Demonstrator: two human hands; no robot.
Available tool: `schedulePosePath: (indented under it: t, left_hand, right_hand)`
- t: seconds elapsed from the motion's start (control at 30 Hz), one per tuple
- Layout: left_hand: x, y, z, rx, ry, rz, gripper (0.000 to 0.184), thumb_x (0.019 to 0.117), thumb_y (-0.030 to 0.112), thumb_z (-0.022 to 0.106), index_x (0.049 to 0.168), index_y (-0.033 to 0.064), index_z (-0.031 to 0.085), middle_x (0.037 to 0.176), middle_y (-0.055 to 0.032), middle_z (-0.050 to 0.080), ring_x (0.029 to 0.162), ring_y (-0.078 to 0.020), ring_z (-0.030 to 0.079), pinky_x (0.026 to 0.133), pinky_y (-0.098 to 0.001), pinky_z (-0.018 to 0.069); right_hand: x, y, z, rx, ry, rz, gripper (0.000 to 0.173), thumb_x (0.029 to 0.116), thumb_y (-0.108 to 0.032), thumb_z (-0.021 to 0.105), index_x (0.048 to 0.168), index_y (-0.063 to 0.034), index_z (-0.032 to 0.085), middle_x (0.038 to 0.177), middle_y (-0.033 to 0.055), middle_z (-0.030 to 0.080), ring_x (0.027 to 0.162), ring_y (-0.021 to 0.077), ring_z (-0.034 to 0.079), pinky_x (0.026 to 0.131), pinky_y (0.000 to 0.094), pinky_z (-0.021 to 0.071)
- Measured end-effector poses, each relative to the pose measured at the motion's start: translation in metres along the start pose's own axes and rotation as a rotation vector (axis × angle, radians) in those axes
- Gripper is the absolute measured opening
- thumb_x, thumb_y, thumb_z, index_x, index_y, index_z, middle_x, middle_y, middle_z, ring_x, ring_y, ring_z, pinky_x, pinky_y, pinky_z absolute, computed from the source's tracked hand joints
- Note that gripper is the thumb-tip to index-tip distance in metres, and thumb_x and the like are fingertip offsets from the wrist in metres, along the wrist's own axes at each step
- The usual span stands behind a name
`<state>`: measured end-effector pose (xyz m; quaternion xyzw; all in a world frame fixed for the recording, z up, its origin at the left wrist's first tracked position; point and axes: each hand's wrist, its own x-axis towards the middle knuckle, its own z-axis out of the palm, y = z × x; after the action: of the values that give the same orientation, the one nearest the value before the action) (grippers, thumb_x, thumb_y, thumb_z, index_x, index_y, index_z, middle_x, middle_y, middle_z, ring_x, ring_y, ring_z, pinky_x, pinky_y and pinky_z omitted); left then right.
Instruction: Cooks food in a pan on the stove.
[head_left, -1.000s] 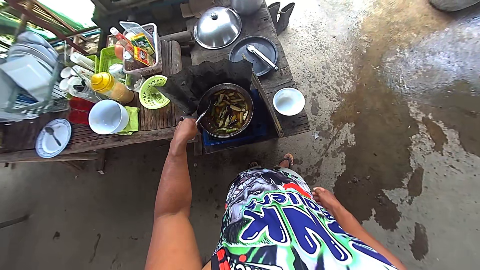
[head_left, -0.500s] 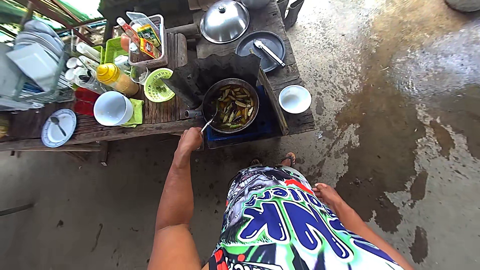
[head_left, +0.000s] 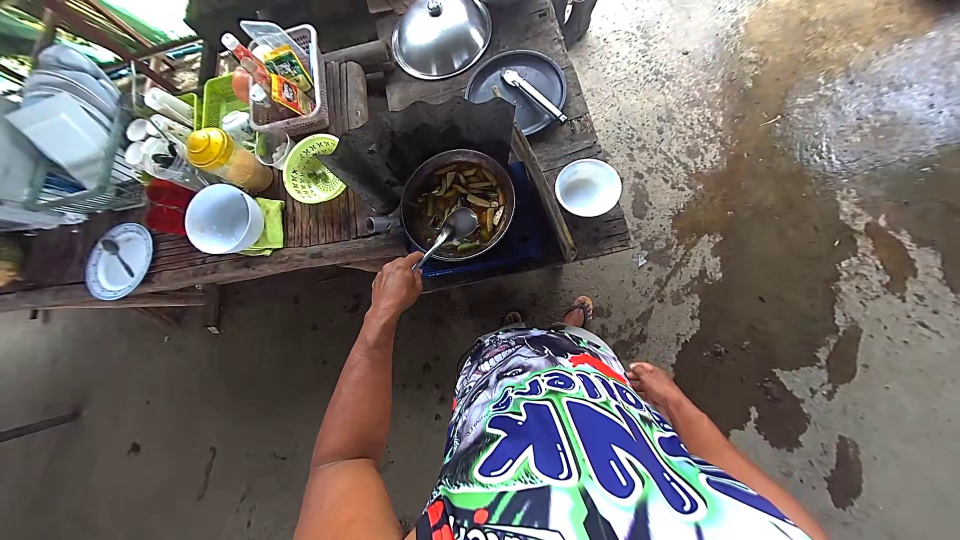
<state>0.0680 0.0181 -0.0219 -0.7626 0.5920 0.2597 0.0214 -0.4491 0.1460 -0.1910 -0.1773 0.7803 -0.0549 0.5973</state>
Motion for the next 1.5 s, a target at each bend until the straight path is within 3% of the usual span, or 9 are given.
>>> schedulePosePath:
  t: [0.57, 0.67, 0.8, 0.93, 1.07, 1.23, 1.33, 1.4, 1.5]
  left_hand:
    - [0.001, 0.000, 0.013, 0.018, 0.125, -0.087, 0.032, 0.1080, 0.024, 0.050, 0.132, 0.0084, 0.065, 0.119, -0.0223, 0.068, 0.111, -0.0417, 0.066, 0.091, -0.0626, 0.0517]
    - [0.004, -0.003, 0.021, -0.209, 0.164, -0.066, 0.032, 0.1095, 0.021, 0.047, 0.131, 0.0021, 0.062, 0.115, -0.0240, 0.070, 0.109, -0.0398, 0.068, 0.095, -0.0613, 0.0519]
    - [0.002, 0.017, 0.051, -0.763, 0.052, -0.104, 0.028, 0.1096, 0.026, 0.050, 0.124, 0.0051, 0.061, 0.080, -0.0061, 0.057, 0.061, -0.0143, 0.052, 0.059, -0.0323, 0.0473]
    - [-0.034, 0.086, 0.080, -1.163, -0.106, -0.069, 0.027, 0.1087, 0.014, 0.044, 0.122, -0.0017, 0.061, 0.073, 0.0004, 0.056, 0.053, -0.0066, 0.049, 0.050, -0.0223, 0.0449]
    - [-0.078, 0.150, 0.101, -1.147, -0.222, 0.104, 0.025, 0.1060, 0.013, 0.047, 0.114, -0.0034, 0.065, 0.074, 0.0007, 0.060, 0.057, -0.0051, 0.052, 0.055, -0.0233, 0.0472]
    - [-0.101, 0.166, 0.111, -0.763, -0.208, 0.456, 0.027, 0.1043, 0.014, 0.052, 0.110, -0.0060, 0.069, 0.096, -0.0153, 0.071, 0.089, -0.0185, 0.068, 0.087, -0.0362, 0.0556]
    - [-0.092, 0.138, 0.099, -0.593, -0.269, 0.472, 0.037, 0.1036, 0.021, 0.058, 0.130, -0.0051, 0.065, 0.122, -0.0225, 0.069, 0.115, -0.0286, 0.067, 0.105, -0.0426, 0.0512]
    - [-0.088, 0.106, 0.094, -0.619, -0.237, 0.264, 0.034, 0.1042, 0.018, 0.056, 0.128, -0.0039, 0.067, 0.122, -0.0206, 0.069, 0.112, -0.0256, 0.068, 0.103, -0.0409, 0.0526]
    - [-0.075, 0.042, 0.082, -0.745, -0.095, -0.124, 0.030, 0.1062, 0.019, 0.054, 0.121, -0.0031, 0.067, 0.109, -0.0181, 0.070, 0.096, -0.0235, 0.070, 0.090, -0.0421, 0.0572]
  right_hand:
    - [-0.001, 0.010, 0.002, 0.025, -0.011, 0.024, 0.041, 0.1140, -0.025, 0.035, 0.144, -0.0004, 0.048, 0.128, 0.0251, 0.061, 0.097, 0.0312, 0.069, 0.084, 0.0477, 0.0561]
    - [0.008, 0.009, 0.000, -0.061, -0.002, -0.033, 0.040, 0.1135, -0.024, 0.037, 0.141, 0.0006, 0.051, 0.127, 0.0251, 0.062, 0.100, 0.0327, 0.068, 0.086, 0.0496, 0.0557]
    - [0.007, -0.027, 0.005, -0.467, 0.080, -0.448, 0.040, 0.1111, -0.020, 0.038, 0.132, 0.0052, 0.062, 0.127, 0.0301, 0.064, 0.121, 0.0433, 0.062, 0.107, 0.0601, 0.0444]
    - [-0.066, -0.110, 0.044, -0.350, -0.199, -0.790, 0.044, 0.1114, -0.024, 0.036, 0.135, 0.0036, 0.061, 0.131, 0.0219, 0.065, 0.113, 0.0296, 0.068, 0.101, 0.0454, 0.0545]
    - [-0.115, -0.161, 0.086, -0.198, -0.564, -0.953, 0.049, 0.1089, -0.031, 0.038, 0.139, 0.0034, 0.056, 0.131, 0.0153, 0.065, 0.110, 0.0157, 0.068, 0.095, 0.0340, 0.0573]
    - [-0.115, -0.155, 0.088, -0.031, -0.629, -0.980, 0.042, 0.1092, -0.024, 0.038, 0.122, 0.0031, 0.068, 0.129, 0.0113, 0.068, 0.118, 0.0117, 0.063, 0.103, 0.0313, 0.0516]
    - [-0.099, -0.143, 0.068, 0.214, -0.654, -0.937, 0.040, 0.1101, -0.024, 0.035, 0.114, 0.0012, 0.066, 0.112, 0.0108, 0.074, 0.103, 0.0214, 0.072, 0.095, 0.0417, 0.0591]
    - [-0.090, -0.127, 0.041, 0.359, -0.577, -0.861, 0.037, 0.1104, -0.031, 0.035, 0.107, -0.0094, 0.065, 0.091, 0.0018, 0.075, 0.087, 0.0192, 0.074, 0.088, 0.0434, 0.0622]
    - [-0.071, -0.090, -0.004, 0.451, -0.242, -0.741, 0.037, 0.1096, -0.035, 0.030, 0.096, -0.0181, 0.060, 0.063, -0.0119, 0.056, 0.055, 0.0059, 0.057, 0.062, 0.0293, 0.0581]
